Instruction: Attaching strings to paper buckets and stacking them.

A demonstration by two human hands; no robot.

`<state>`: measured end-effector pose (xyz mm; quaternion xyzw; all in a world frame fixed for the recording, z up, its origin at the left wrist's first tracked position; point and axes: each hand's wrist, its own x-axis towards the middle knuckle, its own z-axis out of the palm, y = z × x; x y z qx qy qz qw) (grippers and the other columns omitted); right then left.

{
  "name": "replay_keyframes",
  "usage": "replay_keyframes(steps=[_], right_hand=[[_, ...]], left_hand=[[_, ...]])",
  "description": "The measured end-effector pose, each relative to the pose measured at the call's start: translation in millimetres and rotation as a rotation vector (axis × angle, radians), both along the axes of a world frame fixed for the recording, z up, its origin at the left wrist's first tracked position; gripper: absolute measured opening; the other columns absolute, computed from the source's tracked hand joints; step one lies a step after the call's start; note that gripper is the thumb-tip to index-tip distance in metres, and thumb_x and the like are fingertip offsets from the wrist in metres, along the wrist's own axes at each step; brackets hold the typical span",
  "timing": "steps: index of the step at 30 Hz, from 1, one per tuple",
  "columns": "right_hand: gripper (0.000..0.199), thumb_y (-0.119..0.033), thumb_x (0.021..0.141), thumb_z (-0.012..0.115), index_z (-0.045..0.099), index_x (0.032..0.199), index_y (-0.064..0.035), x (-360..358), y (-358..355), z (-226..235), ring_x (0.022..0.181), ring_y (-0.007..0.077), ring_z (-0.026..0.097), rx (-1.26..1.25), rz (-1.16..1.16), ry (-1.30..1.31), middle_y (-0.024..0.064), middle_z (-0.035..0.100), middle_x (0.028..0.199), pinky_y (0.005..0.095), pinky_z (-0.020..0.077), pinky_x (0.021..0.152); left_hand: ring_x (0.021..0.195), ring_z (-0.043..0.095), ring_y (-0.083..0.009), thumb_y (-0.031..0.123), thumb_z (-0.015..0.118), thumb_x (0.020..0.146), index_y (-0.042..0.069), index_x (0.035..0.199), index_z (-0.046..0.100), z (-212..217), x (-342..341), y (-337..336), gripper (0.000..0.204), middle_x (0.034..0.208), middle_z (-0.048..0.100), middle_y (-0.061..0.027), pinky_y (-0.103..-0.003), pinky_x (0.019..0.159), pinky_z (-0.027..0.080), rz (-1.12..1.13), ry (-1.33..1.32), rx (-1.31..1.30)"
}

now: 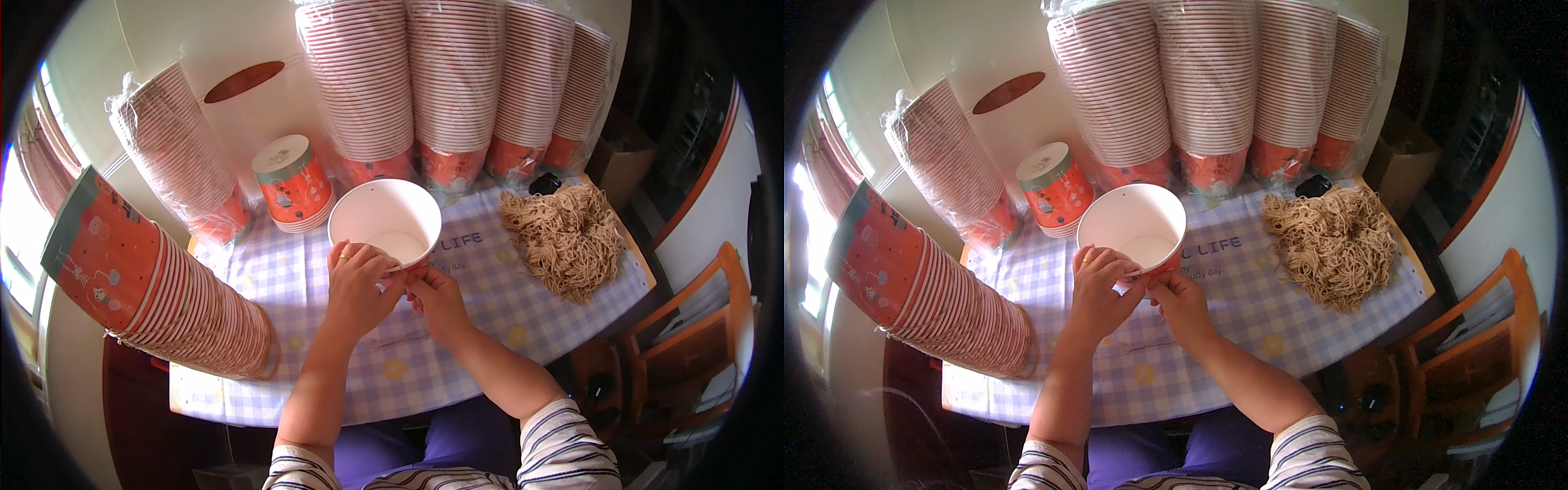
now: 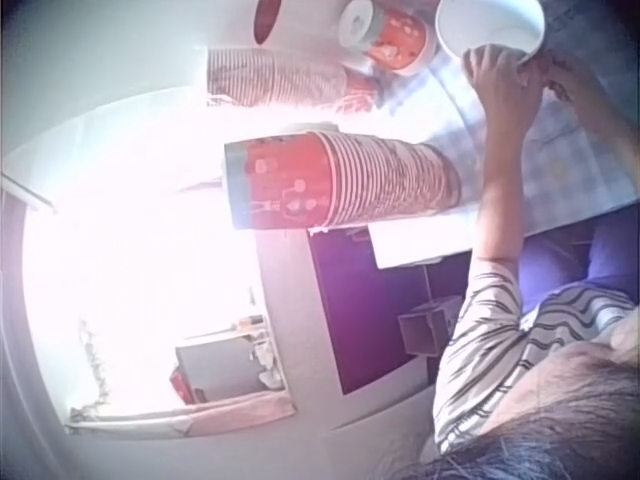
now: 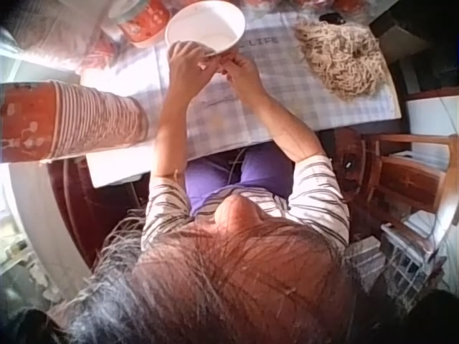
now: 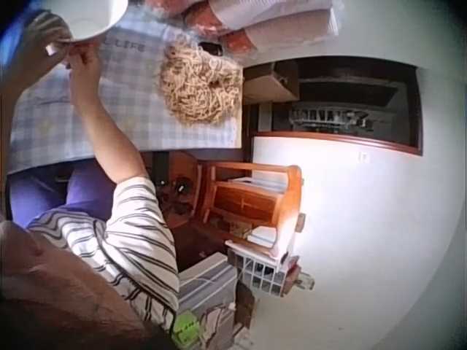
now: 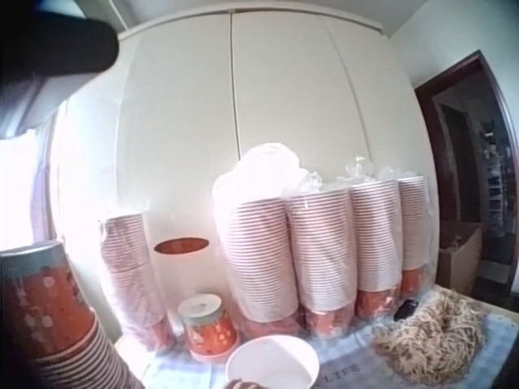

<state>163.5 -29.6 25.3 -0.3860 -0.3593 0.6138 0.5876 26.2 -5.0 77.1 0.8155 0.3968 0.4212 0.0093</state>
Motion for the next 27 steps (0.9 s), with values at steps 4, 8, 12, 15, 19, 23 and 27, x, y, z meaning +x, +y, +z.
replay_keyframes(steps=[4,8,12,15,19,23,27], right_hand=[[0.006,-0.011,0.086,0.060,0.060,0.082,-0.0070,-0.5,-0.3,1.5,0.057,0.0051,0.044,0.009,-0.020,-0.002,-0.0018,0.053,0.066,0.0196,0.0337,0.051],[0.006,-0.011,0.086,0.059,0.060,0.081,-0.0069,1.0,-0.9,2.9,0.057,0.0050,0.044,0.011,-0.008,-0.014,-0.0017,0.053,0.066,0.0195,0.0335,0.051],[0.006,-0.011,0.085,0.059,0.059,0.081,-0.0070,1.1,-1.2,3.4,0.057,0.0048,0.044,0.022,-0.004,-0.021,-0.0015,0.053,0.067,0.0192,0.0333,0.051],[0.005,-0.011,0.085,0.060,0.060,0.082,-0.0070,0.7,-0.6,1.5,0.058,0.0048,0.045,0.040,0.000,-0.015,-0.0015,0.053,0.067,0.0191,0.0334,0.051],[0.005,-0.011,0.085,0.060,0.060,0.082,-0.0069,0.5,0.4,-1.2,0.058,0.0049,0.045,0.068,-0.001,-0.022,-0.0016,0.054,0.067,0.0191,0.0336,0.052],[0.006,-0.012,0.086,0.060,0.060,0.082,-0.0069,1.2,0.7,-0.9,0.059,0.0049,0.045,0.068,-0.001,-0.036,-0.0018,0.054,0.067,0.0192,0.0337,0.052],[0.006,-0.012,0.086,0.060,0.061,0.083,-0.0068,1.4,0.9,-1.0,0.059,0.0049,0.045,0.064,-0.002,-0.044,-0.0018,0.054,0.067,0.0190,0.0340,0.052]], left_hand=[[0.085,0.057,-0.0228,0.014,0.071,0.065,0.010,0.073,0.065,-3.2,1.3,1.7,0.011,0.076,0.061,-0.0013,-0.043,0.095,0.033,0.008,-0.011,0.017],[0.084,0.058,-0.0221,0.014,0.071,0.066,0.010,0.073,0.065,-4.6,1.1,2.3,0.010,0.076,0.061,-0.0011,-0.044,0.096,0.033,-0.001,-0.023,0.024],[0.084,0.058,-0.0213,0.014,0.071,0.067,0.010,0.073,0.065,-5.8,0.1,3.2,0.009,0.076,0.061,-0.0006,-0.044,0.096,0.032,-0.018,-0.031,0.025],[0.082,0.058,-0.0197,0.012,0.071,0.068,0.011,0.074,0.064,-6.2,-1.8,4.1,0.009,0.077,0.063,0.0003,-0.044,0.095,0.032,-0.029,-0.015,0.042],[0.082,0.058,-0.0191,0.012,0.071,0.069,0.011,0.074,0.064,-6.7,-1.2,3.7,0.008,0.077,0.063,0.0005,-0.044,0.096,0.031,-0.025,-0.019,0.040],[0.082,0.058,-0.0190,0.012,0.071,0.069,0.011,0.073,0.064,-7.1,-0.6,4.2,0.008,0.076,0.062,0.0007,-0.044,0.095,0.031,-0.021,-0.017,0.043],[0.083,0.058,-0.0210,0.014,0.069,0.069,0.010,0.072,0.065,-6.6,0.2,3.5,0.006,0.075,0.061,-0.0003,-0.045,0.097,0.031,-0.011,-0.023,0.031]])
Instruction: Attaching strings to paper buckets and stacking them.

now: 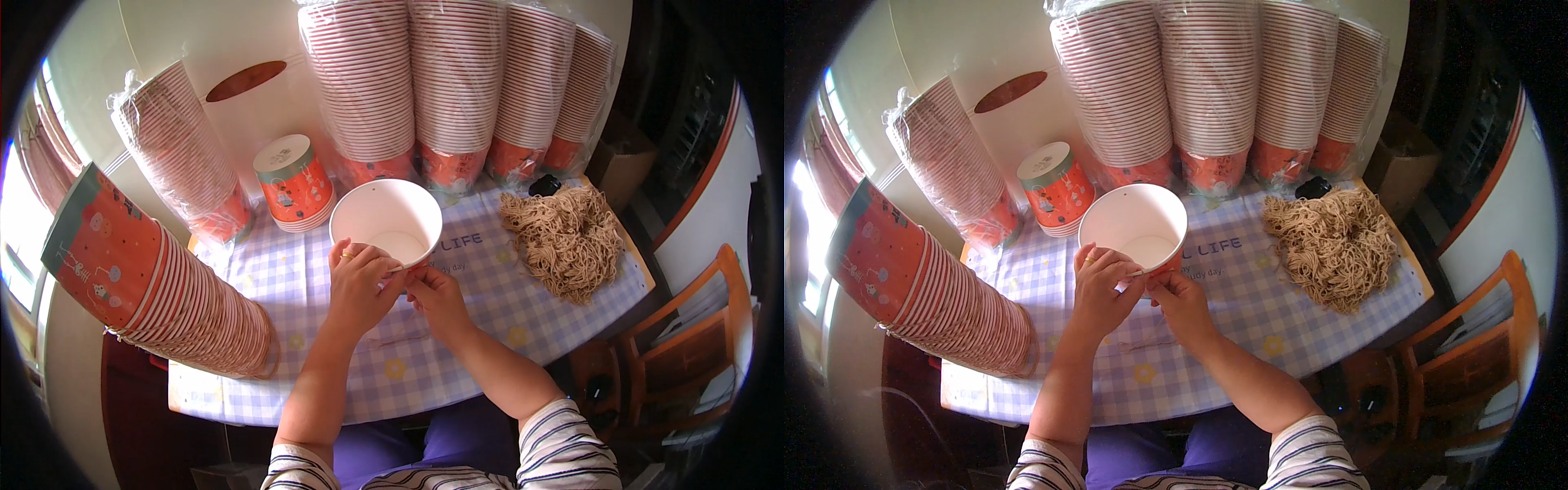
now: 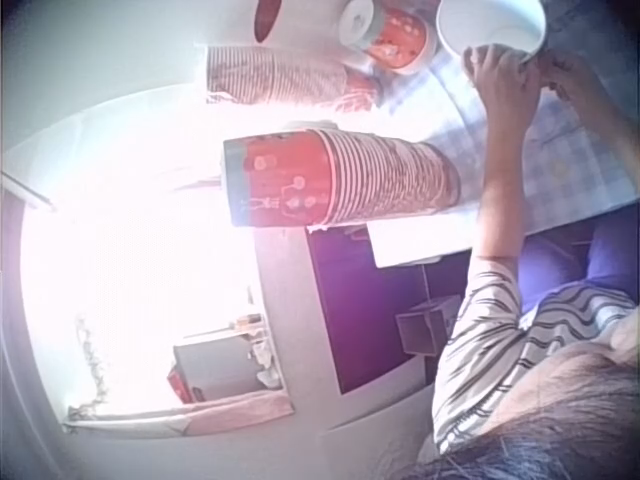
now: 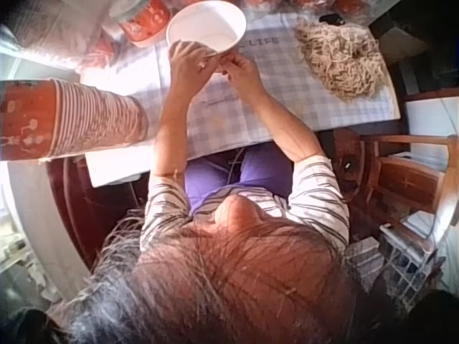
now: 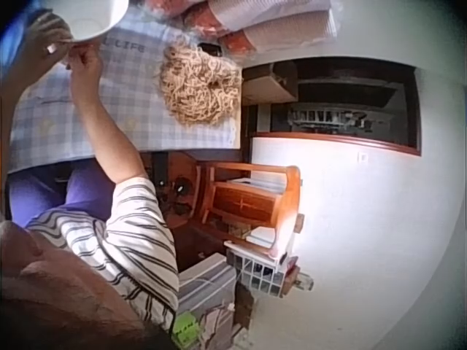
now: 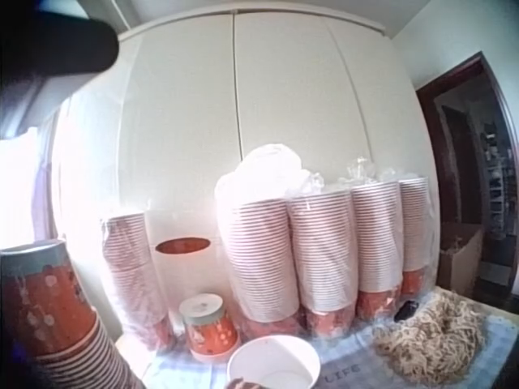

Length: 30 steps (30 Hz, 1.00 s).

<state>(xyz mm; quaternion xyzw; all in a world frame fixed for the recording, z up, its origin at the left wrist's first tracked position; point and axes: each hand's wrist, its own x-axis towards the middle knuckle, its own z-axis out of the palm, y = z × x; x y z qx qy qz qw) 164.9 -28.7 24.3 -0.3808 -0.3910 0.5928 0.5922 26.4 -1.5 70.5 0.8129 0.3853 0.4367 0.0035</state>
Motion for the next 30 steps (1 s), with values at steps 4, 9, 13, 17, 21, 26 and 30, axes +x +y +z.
replay_keyframes(steps=[4,9,13,17,21,26,30], right_hand=[[0.006,-0.013,0.086,0.060,0.062,0.085,-0.0069,-0.5,-0.8,0.8,0.060,0.0048,0.046,-0.002,0.004,0.010,-0.0016,0.055,0.068,0.0188,0.0344,0.053],[0.010,-0.014,0.087,0.059,0.062,0.090,-0.0052,2.6,-0.8,-1.0,0.065,0.0071,0.050,-0.056,0.155,0.076,0.0008,0.059,0.075,0.0210,0.0388,0.058],[0.013,-0.018,0.088,0.058,0.061,0.092,-0.0063,17.2,0.7,5.3,0.055,0.0066,0.043,-0.100,0.400,0.265,0.0014,0.059,0.075,0.0219,0.0383,0.057],[0.017,-0.022,0.089,0.056,0.057,0.091,-0.0057,26.8,2.0,12.7,0.050,0.0068,0.037,0.037,0.485,0.421,0.0049,0.056,0.075,0.0253,0.0365,0.055],[0.016,-0.022,0.091,0.054,0.056,0.090,-0.0053,26.8,-1.6,20.4,0.050,0.0065,0.038,0.107,0.526,0.538,0.0035,0.058,0.076,0.0246,0.0370,0.053],[0.021,-0.026,0.094,0.049,0.052,0.089,-0.0060,33.3,-2.6,25.6,0.050,0.0049,0.034,0.114,0.398,0.515,0.0021,0.052,0.073,0.0218,0.0327,0.049],[0.019,-0.024,0.094,0.049,0.053,0.089,-0.0059,47.1,5.6,24.0,0.048,0.0056,0.032,0.046,0.314,0.561,0.0013,0.053,0.072,0.0229,0.0297,0.048]], left_hand=[[0.082,0.058,-0.0208,0.014,0.069,0.069,0.010,0.071,0.065,-0.6,-0.2,-0.1,0.006,0.073,0.061,-0.0001,-0.045,0.096,0.031,0.009,-0.010,0.017],[0.103,0.053,-0.0261,0.014,0.071,0.065,0.010,0.089,0.063,1.9,-3.5,-5.1,0.025,0.095,0.060,-0.0044,-0.047,0.100,0.028,0.034,-0.058,0.011],[0.101,0.052,-0.0275,0.003,0.066,0.063,0.007,0.090,0.061,-6.8,-22.7,-14.4,0.028,0.097,0.059,-0.0079,-0.042,0.095,0.033,0.101,-0.303,0.002],[0.088,0.057,-0.0218,0.003,0.065,0.069,0.003,0.083,0.061,-38.3,-43.6,-25.5,0.014,0.088,0.060,-0.0091,-0.031,0.080,0.043,-0.134,-0.442,-0.435],[0.090,0.054,-0.0130,0.019,0.058,0.089,0.001,0.112,0.060,-48.5,-16.6,-46.0,0.029,0.096,0.060,-0.0019,-0.029,0.084,0.042,-0.579,-0.580,-0.964],[0.081,0.050,-0.0055,0.022,0.057,0.090,0.004,0.109,0.060,-45.4,-21.6,-44.3,0.026,0.086,0.056,0.0025,-0.023,0.074,0.042,-0.690,-0.487,-1.347],[0.078,0.049,-0.0047,0.022,0.056,0.091,0.005,0.111,0.058,-52.7,-41.7,-35.3,0.026,0.083,0.055,0.0039,-0.022,0.069,0.042,-0.683,-0.378,-1.453]])
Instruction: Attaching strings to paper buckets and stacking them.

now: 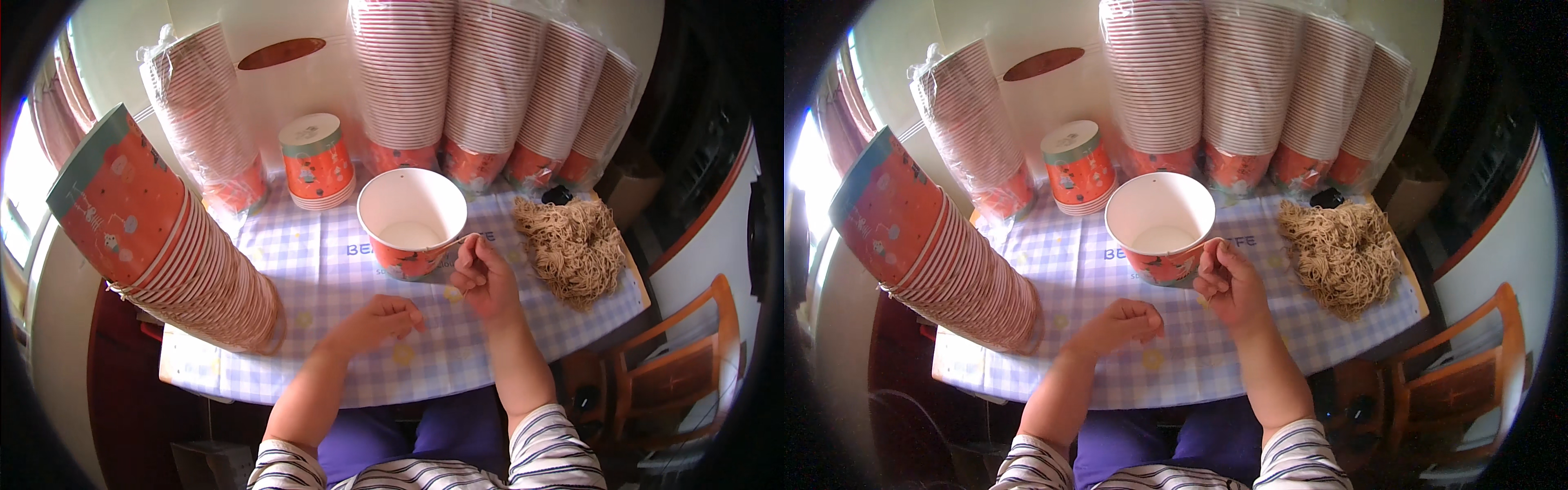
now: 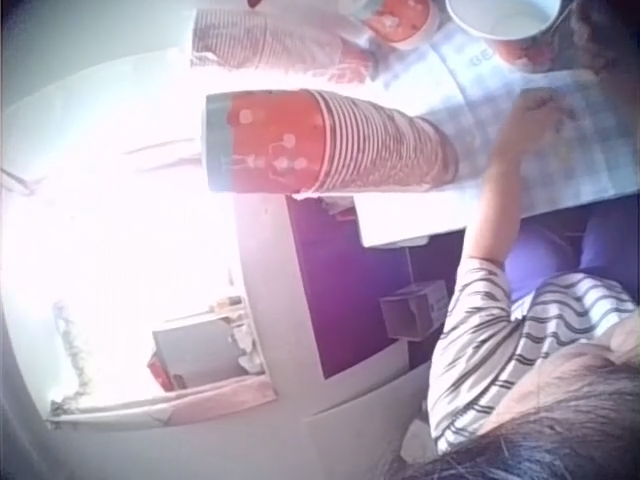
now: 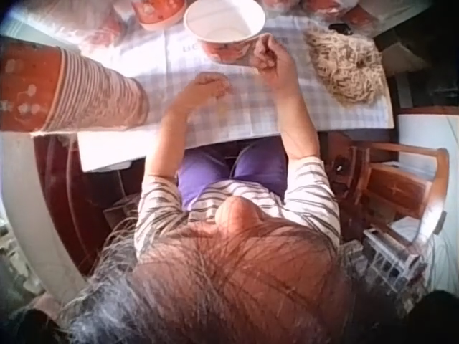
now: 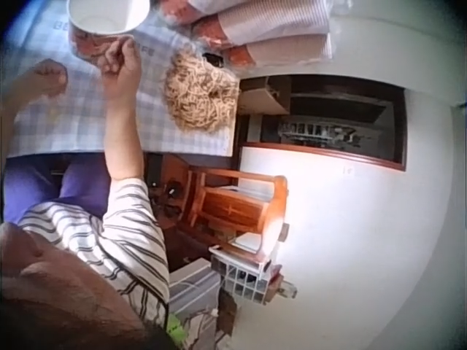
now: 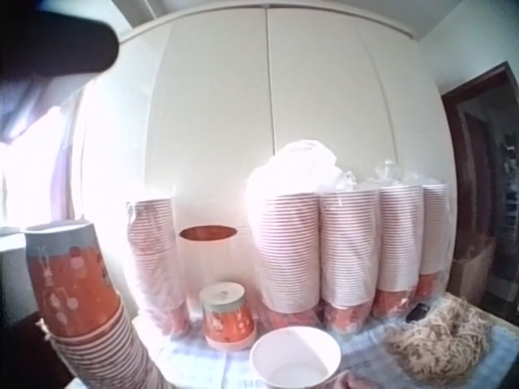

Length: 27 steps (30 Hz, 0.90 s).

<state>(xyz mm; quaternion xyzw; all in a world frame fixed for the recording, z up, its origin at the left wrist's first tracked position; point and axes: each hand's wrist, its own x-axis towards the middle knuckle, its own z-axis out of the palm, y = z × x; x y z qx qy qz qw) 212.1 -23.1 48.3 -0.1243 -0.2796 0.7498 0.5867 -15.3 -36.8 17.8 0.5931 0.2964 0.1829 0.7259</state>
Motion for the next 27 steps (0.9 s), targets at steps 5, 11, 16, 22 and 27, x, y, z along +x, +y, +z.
replay_keyframes(steps=[5,11,16,22,27], right_hand=[[0.019,-0.024,0.094,0.049,0.053,0.090,-0.0056,-12.0,-1.0,-5.7,0.048,0.0065,0.033,0.027,0.095,0.018,0.0025,0.055,0.072,0.0237,0.0321,0.049],[0.020,-0.026,0.094,0.048,0.055,0.092,-0.0076,-23.9,-16.2,3.9,0.047,0.0052,0.032,0.042,0.055,-0.042,0.0022,0.053,0.073,0.0216,0.0300,0.047],[0.019,-0.021,0.093,0.049,0.059,0.091,-0.0045,3.0,-5.3,7.1,0.045,0.0047,0.031,-0.024,-0.045,-0.155,0.0022,0.057,0.071,0.0213,0.0272,0.044],[0.017,-0.018,0.089,0.055,0.061,0.088,-0.0027,22.4,0.7,7.7,0.046,0.0032,0.034,-0.098,-0.069,-0.500,0.0008,0.056,0.067,0.0195,0.0267,0.043],[0.016,-0.017,0.085,0.059,0.062,0.086,-0.0017,35.2,7.3,5.1,0.052,0.0050,0.043,-0.131,-0.425,-0.678,-0.0005,0.055,0.067,0.0213,0.0352,0.047]], left_hand=[[0.074,0.049,-0.0053,0.023,0.057,0.091,0.005,0.111,0.056,2.4,30.3,-10.4,0.027,0.083,0.055,0.0033,-0.023,0.065,0.042,0.307,-0.232,0.094],[0.070,0.048,-0.0054,0.023,0.054,0.092,0.004,0.105,0.062,0.9,34.3,-10.9,0.024,0.077,0.055,0.0036,-0.022,0.062,0.041,0.056,-0.121,0.026],[0.063,0.046,-0.0044,0.024,0.053,0.092,0.004,0.089,0.068,21.6,1.1,-8.7,0.025,0.068,0.054,0.0045,-0.020,0.059,0.039,0.154,0.073,0.025],[0.060,0.045,-0.0049,0.021,0.056,0.090,0.003,0.084,0.067,29.1,-39.6,6.3,0.022,0.065,0.055,0.0020,-0.020,0.055,0.035,0.348,-0.014,0.093],[0.060,0.046,-0.0052,0.022,0.059,0.089,0.002,0.082,0.066,28.8,-44.8,9.0,0.023,0.064,0.054,0.0015,-0.020,0.055,0.035,0.425,-0.087,0.015]])
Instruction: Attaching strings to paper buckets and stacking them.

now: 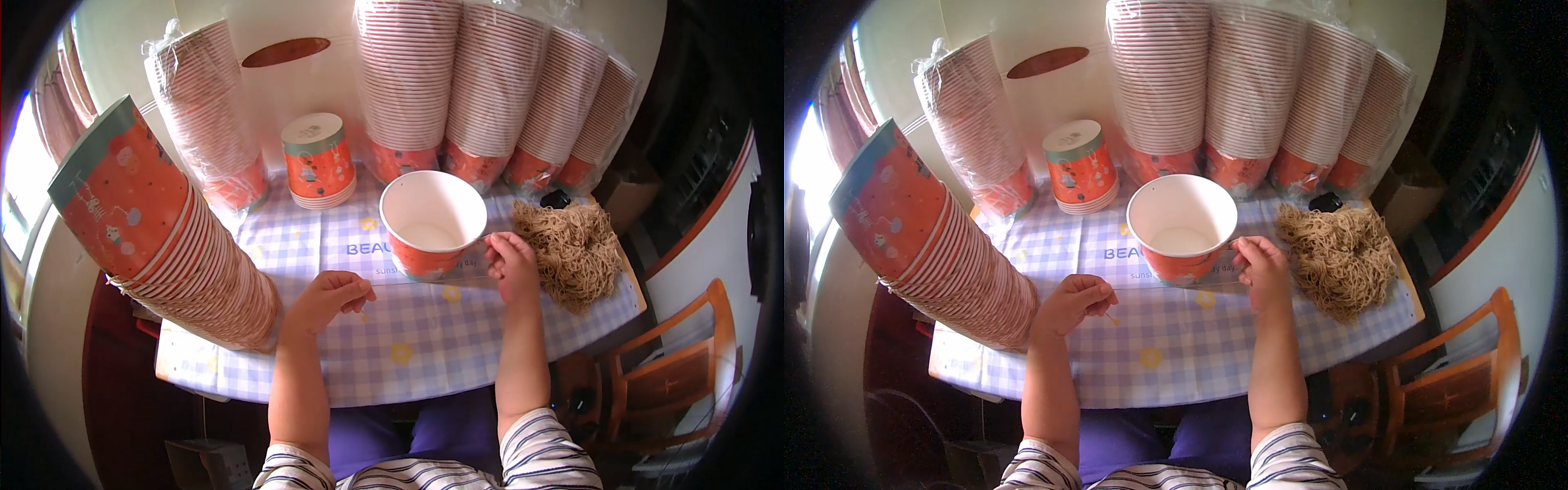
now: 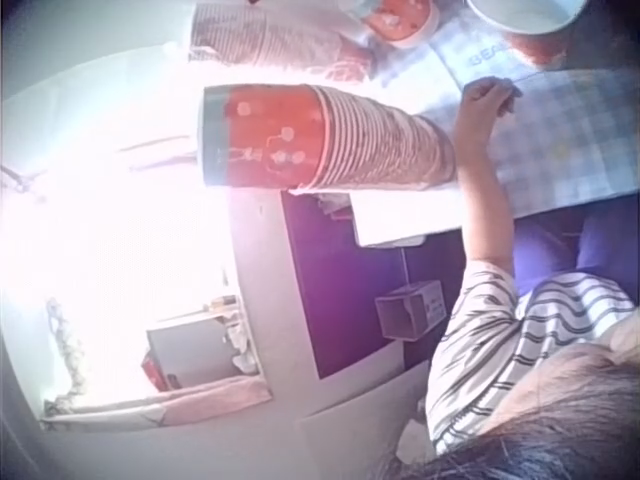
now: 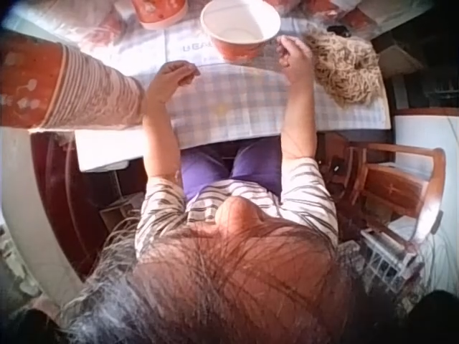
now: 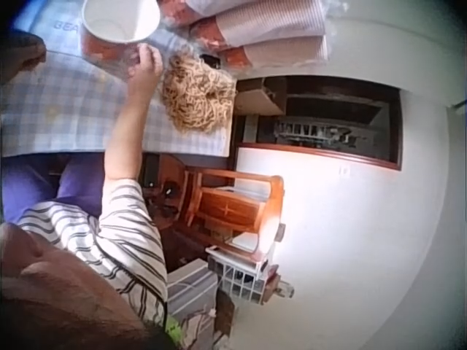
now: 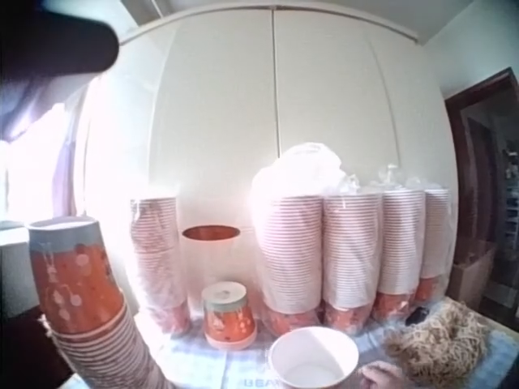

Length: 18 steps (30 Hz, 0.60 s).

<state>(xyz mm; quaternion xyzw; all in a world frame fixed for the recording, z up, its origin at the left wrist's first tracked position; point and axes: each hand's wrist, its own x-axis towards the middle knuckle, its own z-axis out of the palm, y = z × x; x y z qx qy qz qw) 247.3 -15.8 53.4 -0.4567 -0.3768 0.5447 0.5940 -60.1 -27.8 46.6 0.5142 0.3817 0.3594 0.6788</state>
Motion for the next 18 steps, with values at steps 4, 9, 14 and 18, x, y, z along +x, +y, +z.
replay_keyframes(steps=[4,9,14,18], right_hand=[[0.015,-0.015,0.082,0.062,0.061,0.090,-0.0018,-20.1,-4.6,2.6,0.070,0.0168,0.056,0.300,-0.385,-0.658,0.0035,0.057,0.071,0.0309,0.0457,0.065],[0.031,-0.015,0.077,0.068,0.057,0.104,-0.0041,-43.6,-33.8,0.9,0.092,0.0285,0.055,1.157,-0.215,-0.960,0.0114,0.057,0.107,0.0378,0.0439,0.080],[0.048,-0.019,0.077,0.070,0.052,0.117,-0.0012,-83.3,-40.3,0.3,0.098,0.0237,0.059,0.509,0.518,-0.729,0.0140,0.059,0.109,0.0351,0.0467,0.085],[0.032,-0.010,0.083,0.064,0.056,0.112,0.0005,-81.9,-37.5,-7.9,0.078,0.0140,0.062,0.281,0.614,-0.517,0.0105,0.065,0.089,0.0261,0.0495,0.070]], left_hand=[[0.060,0.046,-0.0053,0.023,0.060,0.088,0.002,0.081,0.066,-1.6,13.2,-2.3,0.023,0.064,0.054,0.0016,-0.020,0.055,0.036,0.027,0.037,-0.057],[0.060,0.048,-0.0055,0.025,0.060,0.088,0.004,0.082,0.067,-2.3,36.0,-8.5,0.024,0.065,0.057,0.0021,-0.020,0.056,0.038,-0.207,0.122,-0.049],[0.060,0.049,-0.0060,0.026,0.062,0.088,0.004,0.085,0.068,-13.0,40.2,-10.4,0.023,0.069,0.060,0.0013,-0.021,0.057,0.040,-0.213,0.050,-0.071],[0.059,0.047,-0.0060,0.027,0.057,0.090,0.003,0.087,0.068,-7.3,39.2,-8.2,0.027,0.070,0.061,-0.0009,-0.020,0.054,0.038,-0.172,0.062,-0.052]])
